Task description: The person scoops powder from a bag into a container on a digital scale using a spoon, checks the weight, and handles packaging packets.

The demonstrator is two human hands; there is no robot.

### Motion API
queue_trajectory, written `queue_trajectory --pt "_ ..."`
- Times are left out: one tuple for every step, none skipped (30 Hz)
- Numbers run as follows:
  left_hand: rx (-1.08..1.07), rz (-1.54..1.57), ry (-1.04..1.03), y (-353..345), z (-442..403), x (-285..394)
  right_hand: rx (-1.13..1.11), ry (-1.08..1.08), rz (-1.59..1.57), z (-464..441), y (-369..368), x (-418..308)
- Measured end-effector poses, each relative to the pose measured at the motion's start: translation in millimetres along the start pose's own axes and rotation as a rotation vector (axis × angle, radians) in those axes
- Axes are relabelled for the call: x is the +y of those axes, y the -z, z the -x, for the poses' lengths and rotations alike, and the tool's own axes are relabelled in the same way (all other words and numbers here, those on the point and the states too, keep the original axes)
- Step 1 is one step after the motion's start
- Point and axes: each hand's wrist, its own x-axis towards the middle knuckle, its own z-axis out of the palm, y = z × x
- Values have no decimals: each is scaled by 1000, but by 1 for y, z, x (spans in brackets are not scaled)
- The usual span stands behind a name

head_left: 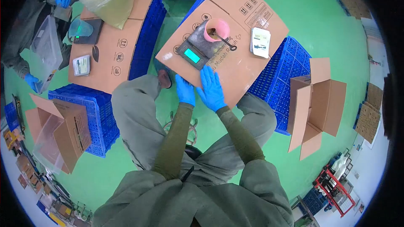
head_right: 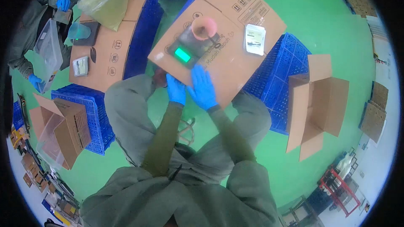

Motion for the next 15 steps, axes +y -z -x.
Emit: queue_trajectory --pt "26 -96 -33 3 -1 -1 1 16 -35 3 -3 1" --pt "55 -195 -66 4 1 0 0 29 -73 6 -2 -1" --pt "82 -293 -99 5 2 2 52 -15 -62 9 1 -1" --pt "63 -279 -86 6 0 7 104 -54 -48 10 8 2" --pt "45 -267 -76 9 -4 12 157 -92 -36 9 15 5" --pt "25 -255 -69 10 -7 17 175 -125 -1 7 19 9" --pt "19 -100 -38 11 -8 18 194 -161 33 5 25 13" --pt "9 55 -6 12 -9 17 215 -197 69 2 28 15" --pt "-1 212 30 13 -11 16 193 -195 89 -2 28 17" --pt "-47 239 23 13 -11 12 171 -191 111 -7 27 18" --pt "-92 268 17 7 -7 9 148 -187 133 -13 28 18" --pt "-135 296 10 2 -7 7 117 -149 141 -17 27 16" --pt "-132 298 16 -1 -6 6 81 -113 147 -16 22 11" --pt "-124 298 25 -1 -5 4 40 -82 151 -12 16 4" --pt "-114 297 36 -1 -2 3 16 -32 96 -7 7 -1"
